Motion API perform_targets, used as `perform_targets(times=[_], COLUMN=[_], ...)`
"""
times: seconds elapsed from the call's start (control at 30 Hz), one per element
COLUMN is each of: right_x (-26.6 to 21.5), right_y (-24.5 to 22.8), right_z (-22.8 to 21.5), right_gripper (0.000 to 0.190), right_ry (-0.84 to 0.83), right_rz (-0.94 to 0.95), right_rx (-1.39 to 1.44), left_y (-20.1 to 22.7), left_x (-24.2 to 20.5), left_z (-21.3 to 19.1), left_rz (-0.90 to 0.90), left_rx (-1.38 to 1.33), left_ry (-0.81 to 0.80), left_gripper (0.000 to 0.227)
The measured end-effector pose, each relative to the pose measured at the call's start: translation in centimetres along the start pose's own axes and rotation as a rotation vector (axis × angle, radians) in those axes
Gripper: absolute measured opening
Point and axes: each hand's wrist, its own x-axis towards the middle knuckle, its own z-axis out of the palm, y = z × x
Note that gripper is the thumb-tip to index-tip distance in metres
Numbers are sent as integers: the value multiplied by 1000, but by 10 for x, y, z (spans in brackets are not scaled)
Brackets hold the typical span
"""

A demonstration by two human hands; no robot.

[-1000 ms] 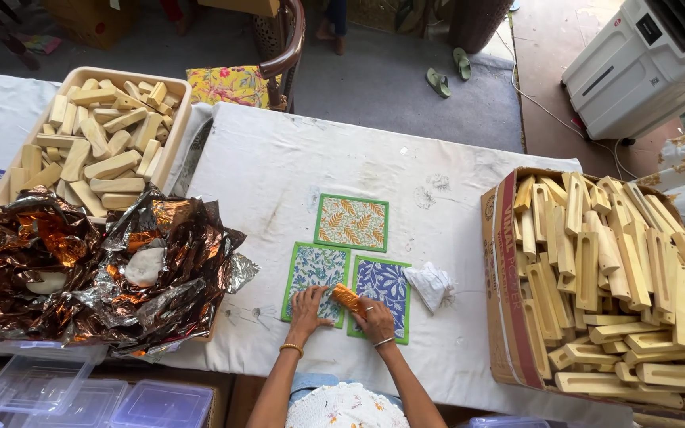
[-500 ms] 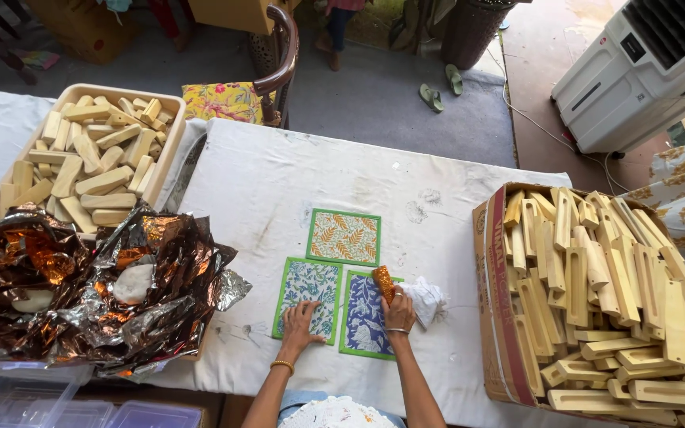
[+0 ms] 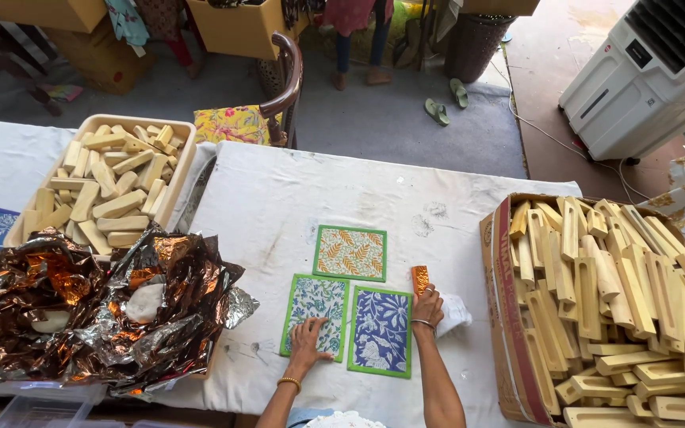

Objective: The person wraps a wooden handle in a shiny copper-colored foil sheet, then wipes the handle with a white cloth. They repeat the wrapping process with another handle and place the wrapped items into a clear plastic container.

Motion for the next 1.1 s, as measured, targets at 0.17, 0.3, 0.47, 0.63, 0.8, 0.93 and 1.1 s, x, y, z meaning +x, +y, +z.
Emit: perform_targets(times=[0.17, 0.3, 0.47, 0.63, 0.8, 0.93, 1.1], right_x=[10, 12, 10, 35, 65, 67, 76], right_y=[3, -1, 16, 85, 173, 192, 201], right_z=[-1, -18, -109, -207, -265, -258, -246], right_gripper=[53, 61, 62, 56, 45, 50, 38], right_ry=[-41, -56, 35, 548, 626, 562, 590], right_rz=[43, 52, -68, -359, -44, 28, 103], right_rx=[-33, 37, 393, 287, 112, -34, -166], left_y=[0, -4, -13, -17, -13, -7, -8], left_x=[0, 1, 8, 13, 18, 21, 20], left_z=[-1, 4, 20, 32, 39, 36, 37], left_rz=[5, 27, 52, 6, -141, -178, -218], left_rx=[-5, 0, 55, 93, 224, 237, 227], left_ry=[8, 22, 0, 30, -70, -108, -110], left_gripper=[113, 114, 114, 128, 138, 139, 138])
